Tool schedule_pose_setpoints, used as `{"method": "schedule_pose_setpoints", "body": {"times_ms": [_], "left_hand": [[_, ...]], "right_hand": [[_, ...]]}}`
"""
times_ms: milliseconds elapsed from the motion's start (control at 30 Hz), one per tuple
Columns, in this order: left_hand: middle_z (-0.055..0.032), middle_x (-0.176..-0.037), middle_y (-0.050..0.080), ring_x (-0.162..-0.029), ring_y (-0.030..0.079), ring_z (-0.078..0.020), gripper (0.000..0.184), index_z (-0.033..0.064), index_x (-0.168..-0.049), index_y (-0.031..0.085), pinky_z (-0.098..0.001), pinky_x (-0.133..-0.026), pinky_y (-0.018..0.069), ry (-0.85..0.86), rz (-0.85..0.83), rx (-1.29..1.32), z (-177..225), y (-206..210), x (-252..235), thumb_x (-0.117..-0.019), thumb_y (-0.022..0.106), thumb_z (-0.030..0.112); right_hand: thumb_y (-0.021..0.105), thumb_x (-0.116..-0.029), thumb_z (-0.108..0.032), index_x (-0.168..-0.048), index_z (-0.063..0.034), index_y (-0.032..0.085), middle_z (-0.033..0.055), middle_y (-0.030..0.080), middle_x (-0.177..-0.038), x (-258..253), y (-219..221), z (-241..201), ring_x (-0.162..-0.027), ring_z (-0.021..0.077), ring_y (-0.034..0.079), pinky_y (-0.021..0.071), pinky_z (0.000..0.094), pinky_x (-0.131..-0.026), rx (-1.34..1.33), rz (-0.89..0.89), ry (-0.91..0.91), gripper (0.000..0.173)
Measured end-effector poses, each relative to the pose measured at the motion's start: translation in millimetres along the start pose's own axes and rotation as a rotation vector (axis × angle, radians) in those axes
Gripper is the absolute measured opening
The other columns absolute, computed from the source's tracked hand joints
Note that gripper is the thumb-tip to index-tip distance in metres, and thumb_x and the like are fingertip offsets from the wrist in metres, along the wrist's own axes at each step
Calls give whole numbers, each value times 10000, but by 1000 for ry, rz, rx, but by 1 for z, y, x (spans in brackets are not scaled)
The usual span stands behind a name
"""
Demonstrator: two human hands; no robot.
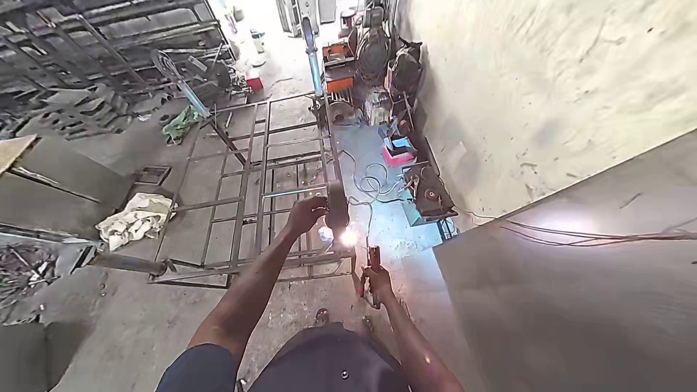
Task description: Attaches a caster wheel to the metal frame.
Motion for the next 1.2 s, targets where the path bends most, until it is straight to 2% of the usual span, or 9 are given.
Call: {"method": "schedule_pose_setpoints", "body": {"times_ms": [200,300,400,533,600,667,833,1000,1200], "left_hand": [[-47,-1192,742,-1126,697,-171,321,118,-1264,707,-448,-1053,529,-85,-37,-30,-1,-2,-4,-965,725,232],[-27,-1269,714,-1191,664,-167,295,146,-1274,711,-440,-1090,505,-72,-51,-60,-2,0,-2,-990,679,219],[-38,-1227,728,-1146,685,-169,307,146,-1271,710,-445,-1063,525,-70,-50,-13,-2,-2,-3,-977,708,236],[-61,-1169,746,-1084,711,-225,263,147,-1232,727,-521,-1005,547,2,-5,-70,6,-7,-1,-980,697,216],[-86,-1183,738,-1090,707,-256,278,141,-1262,707,-556,-1003,538,-17,-29,-41,3,-5,1,-1000,669,228],[-73,-1208,733,-1131,695,-225,295,139,-1274,706,-519,-1051,519,-41,-58,4,-1,-3,-1,-1000,665,242],[-56,-1184,743,-1130,695,-216,306,139,-1239,720,-524,-1047,517,6,-53,2,-6,-3,-9,-969,711,284],[-59,-1210,734,-1178,673,-225,325,129,-1249,712,-540,-1071,494,12,-66,10,-12,0,-10,-967,705,291],[-57,-1128,752,-1093,704,-196,247,116,-1179,733,-497,-1025,536,83,-36,40,-12,-1,-11,-981,683,256]], "right_hand": [[778,-866,-481,-917,-18,680,114,616,-710,-2,2,-7,-577,238,570,493,468,-568,162,14,17,477],[737,-915,-426,-1100,-33,684,132,671,-855,15,-2,-13,-701,244,632,552,465,-651,127,23,-49,438],[743,-894,-510,-1187,-36,625,131,655,-839,44,-13,-33,-634,236,615,539,451,-576,8,53,-181,570],[713,-932,-427,-1422,-43,497,140,694,-1004,108,-30,-51,-769,224,687,602,454,-696,96,36,-296,659],[721,-917,-446,-1359,-15,524,124,702,-961,142,-30,-59,-775,220,699,606,456,-710,216,33,-314,648],[725,-899,-474,-1339,6,539,112,719,-961,176,-25,-68,-816,214,711,606,466,-762,292,-18,-341,677],[741,-848,-578,-1215,-104,607,19,695,-843,215,2,-91,-762,164,692,599,453,-717,459,-88,-466,615],[682,-885,-603,-1262,-110,617,62,715,-881,233,36,-120,-815,235,709,585,520,-748,671,-134,-505,624],[643,-907,-608,-1244,-128,618,80,714,-918,241,69,-138,-828,271,710,571,546,-730,812,-135,-482,587]]}}
Point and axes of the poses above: each hand's wrist, its own x-axis away from the middle knuckle, its own y-axis out of the palm, z = x × y, the point moved 7 cm from there along -x, towards the middle knuckle
